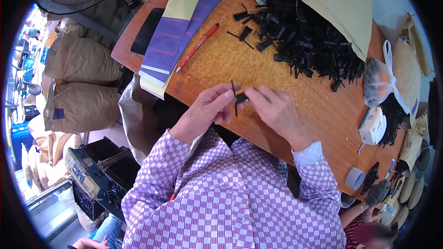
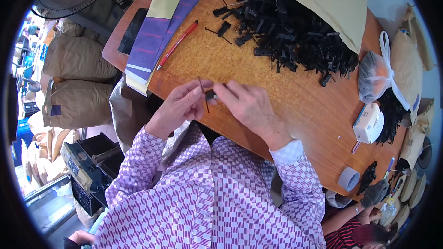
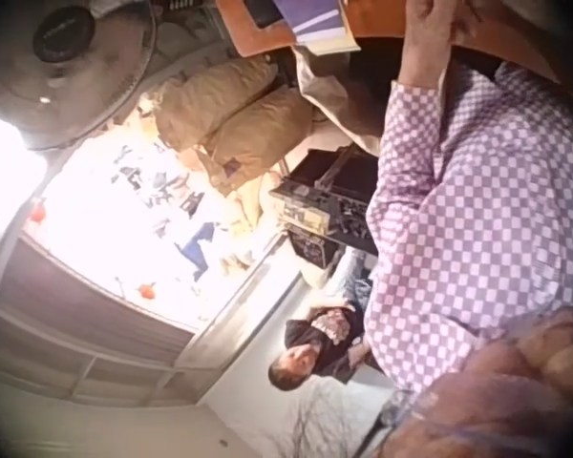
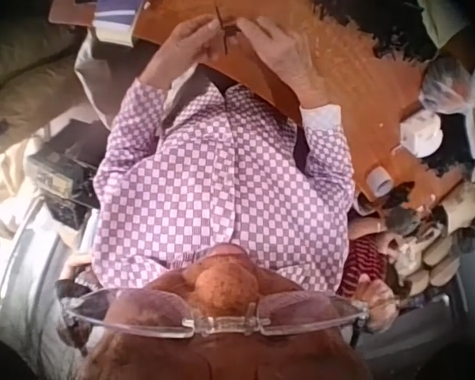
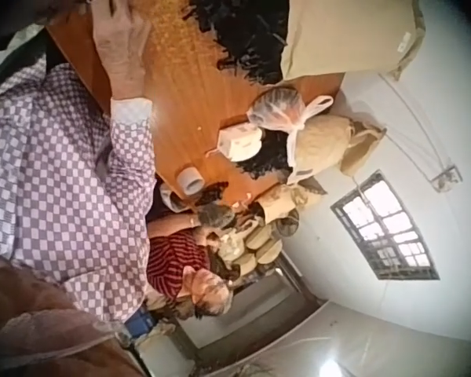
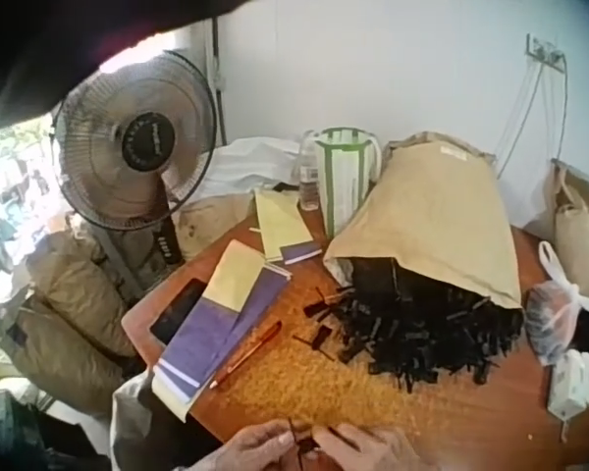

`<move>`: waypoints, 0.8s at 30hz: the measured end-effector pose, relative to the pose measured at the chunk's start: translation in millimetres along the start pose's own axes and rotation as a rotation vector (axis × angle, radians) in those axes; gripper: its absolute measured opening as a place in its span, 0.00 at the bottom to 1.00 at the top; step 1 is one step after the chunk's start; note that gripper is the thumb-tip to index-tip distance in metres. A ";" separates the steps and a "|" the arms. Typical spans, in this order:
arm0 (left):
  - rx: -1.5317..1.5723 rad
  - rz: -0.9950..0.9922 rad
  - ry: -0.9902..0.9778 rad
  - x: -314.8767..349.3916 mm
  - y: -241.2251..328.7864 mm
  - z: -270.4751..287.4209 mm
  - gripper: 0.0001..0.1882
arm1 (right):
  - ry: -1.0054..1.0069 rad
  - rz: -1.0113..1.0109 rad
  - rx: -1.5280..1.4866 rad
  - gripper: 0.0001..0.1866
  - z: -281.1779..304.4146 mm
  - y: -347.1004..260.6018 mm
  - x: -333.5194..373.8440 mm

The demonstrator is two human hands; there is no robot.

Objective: Assembling small black plastic components by hand at a workbench.

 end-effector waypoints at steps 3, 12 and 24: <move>0.267 0.102 -0.143 -0.8 -13.0 -14.9 0.25 | -0.020 0.050 0.028 0.15 8.5 -3.3 19.1; 0.522 0.275 -0.086 17.3 -38.8 -36.5 0.18 | -0.136 0.056 -0.057 0.17 17.9 -6.2 41.0; -0.025 -0.169 0.042 15.0 -16.2 -40.9 0.18 | -0.312 -0.717 -0.817 0.17 -14.3 6.2 53.3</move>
Point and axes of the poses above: each hand's wrist, its own x-axis away from the middle knuckle, its own z-axis out of the back of the hand, y = z × x, the point moved 6 cm from there along -x, towards the middle knuckle, and after that the axes turned 15 degrees about -z, right-handed, at the moved point
